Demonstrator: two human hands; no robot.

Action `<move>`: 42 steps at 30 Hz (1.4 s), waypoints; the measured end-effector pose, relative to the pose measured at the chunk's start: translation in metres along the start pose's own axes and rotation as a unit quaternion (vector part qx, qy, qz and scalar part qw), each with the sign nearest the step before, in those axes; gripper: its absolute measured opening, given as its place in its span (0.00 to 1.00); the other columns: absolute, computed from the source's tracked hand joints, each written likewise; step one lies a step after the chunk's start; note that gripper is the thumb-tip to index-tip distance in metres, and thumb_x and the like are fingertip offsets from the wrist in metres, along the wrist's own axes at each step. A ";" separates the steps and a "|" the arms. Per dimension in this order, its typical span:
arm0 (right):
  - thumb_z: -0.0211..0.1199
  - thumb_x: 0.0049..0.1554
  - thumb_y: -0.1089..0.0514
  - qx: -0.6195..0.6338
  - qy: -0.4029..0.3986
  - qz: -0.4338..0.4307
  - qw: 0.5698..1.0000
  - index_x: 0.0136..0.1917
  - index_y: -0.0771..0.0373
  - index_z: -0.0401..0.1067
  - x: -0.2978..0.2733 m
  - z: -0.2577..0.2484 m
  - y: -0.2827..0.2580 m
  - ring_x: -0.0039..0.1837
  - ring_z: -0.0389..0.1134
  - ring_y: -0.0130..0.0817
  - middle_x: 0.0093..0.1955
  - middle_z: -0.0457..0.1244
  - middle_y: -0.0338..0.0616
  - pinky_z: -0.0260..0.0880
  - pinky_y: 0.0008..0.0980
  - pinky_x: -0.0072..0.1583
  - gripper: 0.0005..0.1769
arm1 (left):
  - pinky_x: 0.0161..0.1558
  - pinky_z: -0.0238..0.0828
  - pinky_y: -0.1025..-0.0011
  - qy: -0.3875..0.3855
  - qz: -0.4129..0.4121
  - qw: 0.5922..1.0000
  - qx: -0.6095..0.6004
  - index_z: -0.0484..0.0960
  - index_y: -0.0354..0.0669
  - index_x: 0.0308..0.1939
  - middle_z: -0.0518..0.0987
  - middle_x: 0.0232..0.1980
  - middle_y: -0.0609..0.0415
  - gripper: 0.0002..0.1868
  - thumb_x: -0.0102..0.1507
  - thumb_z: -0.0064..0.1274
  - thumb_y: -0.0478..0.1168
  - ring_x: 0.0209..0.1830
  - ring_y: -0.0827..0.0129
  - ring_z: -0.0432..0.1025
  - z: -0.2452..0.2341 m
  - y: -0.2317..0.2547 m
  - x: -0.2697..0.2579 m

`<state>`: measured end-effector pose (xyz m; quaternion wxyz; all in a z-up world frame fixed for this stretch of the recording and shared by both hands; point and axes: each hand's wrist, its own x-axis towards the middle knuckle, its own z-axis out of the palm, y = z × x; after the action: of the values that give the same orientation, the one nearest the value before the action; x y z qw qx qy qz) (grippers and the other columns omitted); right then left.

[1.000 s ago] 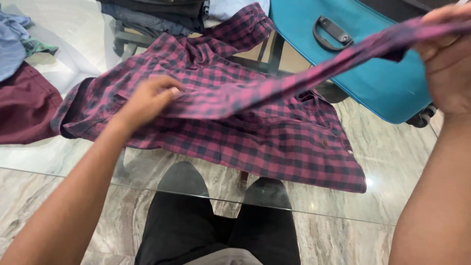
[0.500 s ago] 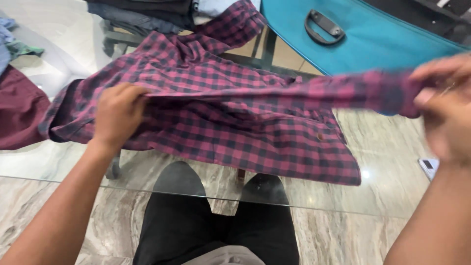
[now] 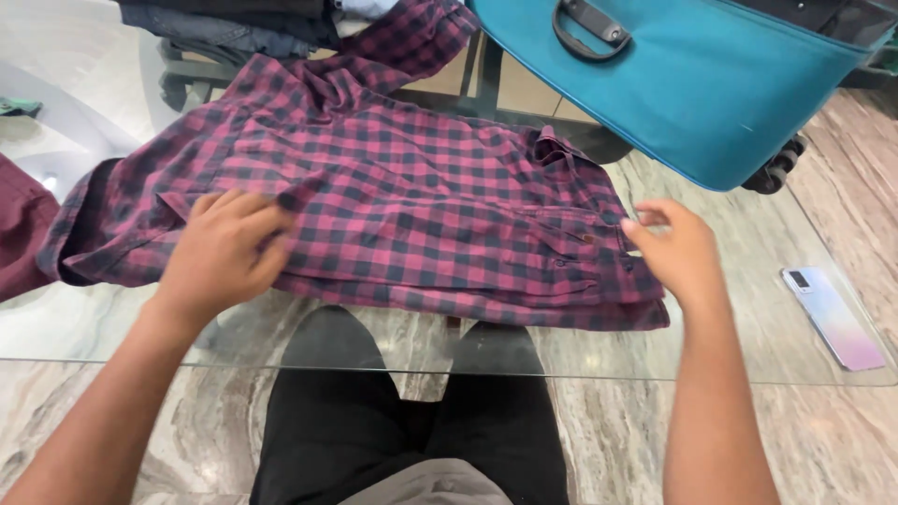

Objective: The person folds a red and black checkered shirt on a glass table, smoothing and aligning the fabric before stacking it. Then the person picks up a light blue striped shirt, lays it flat, and begins buttoning it while smoothing the fabric.

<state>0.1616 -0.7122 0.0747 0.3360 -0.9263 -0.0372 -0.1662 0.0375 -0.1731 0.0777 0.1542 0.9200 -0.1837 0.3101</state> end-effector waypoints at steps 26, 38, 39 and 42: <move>0.78 0.42 0.48 -0.104 -0.123 -0.180 0.970 0.62 0.61 0.75 -0.055 0.035 -0.077 0.64 0.66 0.52 0.64 0.67 0.51 0.64 0.47 0.62 0.36 | 0.72 0.38 0.29 -0.096 -0.126 0.987 0.011 0.71 0.51 0.71 0.64 0.78 0.45 0.42 0.57 0.60 0.63 0.81 0.50 0.54 0.056 -0.007 -0.001; 0.64 0.51 0.65 -0.086 -0.083 -0.267 0.956 0.56 0.61 0.78 -0.078 0.025 -0.046 0.67 0.69 0.45 0.63 0.70 0.47 0.66 0.42 0.70 0.17 | 0.65 0.56 0.41 -0.098 -0.136 0.985 -0.043 0.84 0.45 0.57 0.75 0.70 0.45 0.24 0.57 0.63 0.44 0.72 0.49 0.64 -0.001 -0.068 -0.051; 0.63 0.52 0.66 -0.103 -0.060 -0.282 0.952 0.54 0.61 0.79 -0.079 0.025 -0.048 0.66 0.71 0.44 0.61 0.71 0.46 0.67 0.42 0.69 0.16 | 0.65 0.64 0.49 -0.064 -0.139 0.986 -0.065 0.85 0.43 0.53 0.78 0.67 0.47 0.18 0.59 0.61 0.40 0.68 0.51 0.70 0.000 -0.065 -0.051; 0.62 0.59 0.67 -0.115 0.010 -0.289 0.950 0.53 0.62 0.79 -0.075 0.020 -0.052 0.55 0.73 0.42 0.51 0.71 0.47 0.71 0.37 0.62 0.10 | 0.59 0.73 0.63 0.040 -0.144 0.982 -0.111 0.86 0.38 0.45 0.83 0.58 0.48 0.09 0.61 0.59 0.32 0.58 0.56 0.77 -0.001 -0.061 -0.045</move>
<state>0.0872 -0.6558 0.0670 0.1649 -0.9067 -0.2806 -0.2684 0.0300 -0.1073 0.0396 0.3056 0.9008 -0.0761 0.2988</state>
